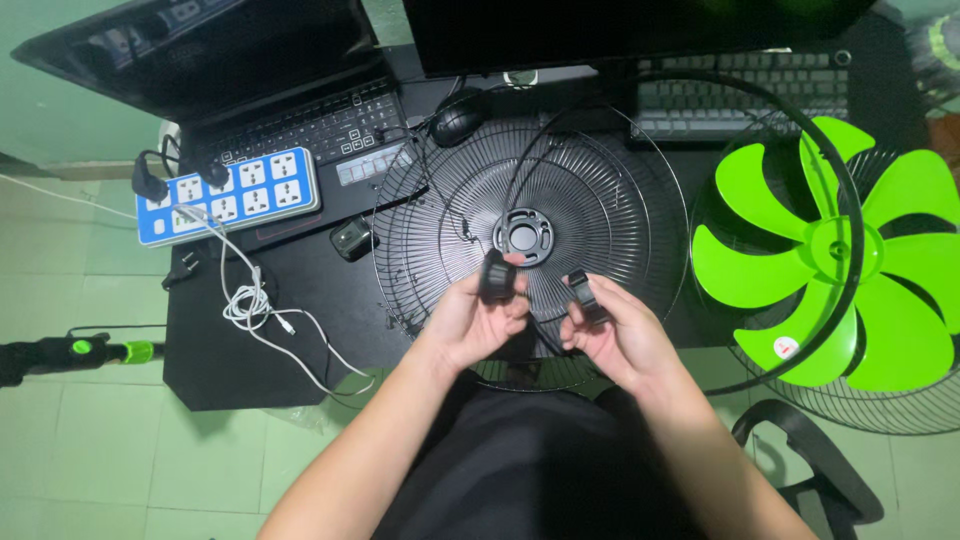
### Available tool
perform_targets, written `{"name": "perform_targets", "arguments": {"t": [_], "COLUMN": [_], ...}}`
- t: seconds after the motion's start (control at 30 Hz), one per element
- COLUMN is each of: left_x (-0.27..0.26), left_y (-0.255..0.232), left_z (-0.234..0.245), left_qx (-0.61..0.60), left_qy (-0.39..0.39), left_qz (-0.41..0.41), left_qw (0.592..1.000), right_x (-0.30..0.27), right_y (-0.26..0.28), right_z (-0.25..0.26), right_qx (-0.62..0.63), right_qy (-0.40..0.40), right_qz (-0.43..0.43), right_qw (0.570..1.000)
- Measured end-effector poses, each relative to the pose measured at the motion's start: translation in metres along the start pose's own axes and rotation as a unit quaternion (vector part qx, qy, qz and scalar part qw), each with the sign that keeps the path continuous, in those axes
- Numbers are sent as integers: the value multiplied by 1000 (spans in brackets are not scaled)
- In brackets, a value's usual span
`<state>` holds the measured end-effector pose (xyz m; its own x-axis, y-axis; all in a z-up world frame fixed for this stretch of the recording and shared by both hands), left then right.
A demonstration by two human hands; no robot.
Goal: The person assembles a green-bladed electric fan by attaching the front grille, inserting the blades, securing the rear grille, and tightening the central hub nut. The person handles the fan components on a desk and then moves the assembled unit to the floor.
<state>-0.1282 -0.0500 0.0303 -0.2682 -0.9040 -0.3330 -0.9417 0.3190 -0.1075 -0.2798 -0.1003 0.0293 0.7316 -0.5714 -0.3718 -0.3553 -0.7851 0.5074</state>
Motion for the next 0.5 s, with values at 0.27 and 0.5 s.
{"name": "perform_targets", "arguments": {"t": [0.27,0.5], "left_x": [13,17], "left_y": [13,-1], "left_z": [-11,21], "left_qx": [1,223], "left_qy": [68,-136], "left_qz": [55,-26], "left_qw": [996,965], "right_x": [3,6], "right_y": [4,6], "right_z": [-4,4], "right_qx": [-2,-2], "right_qy": [12,-84], "right_qz": [38,28], "right_qw": [999,996]}}
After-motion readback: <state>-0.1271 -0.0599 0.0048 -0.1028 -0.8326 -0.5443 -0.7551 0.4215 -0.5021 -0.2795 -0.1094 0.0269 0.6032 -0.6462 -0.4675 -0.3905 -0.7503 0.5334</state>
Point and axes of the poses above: each hand's wrist, its own x-axis towards the middle knuckle, its own z-axis out of the back of the hand, y = z × x, the point moved 8 cm from there along x, towards the middle knuckle, and after that the axes turned 6 degrees about y, right-handed, at the moved point
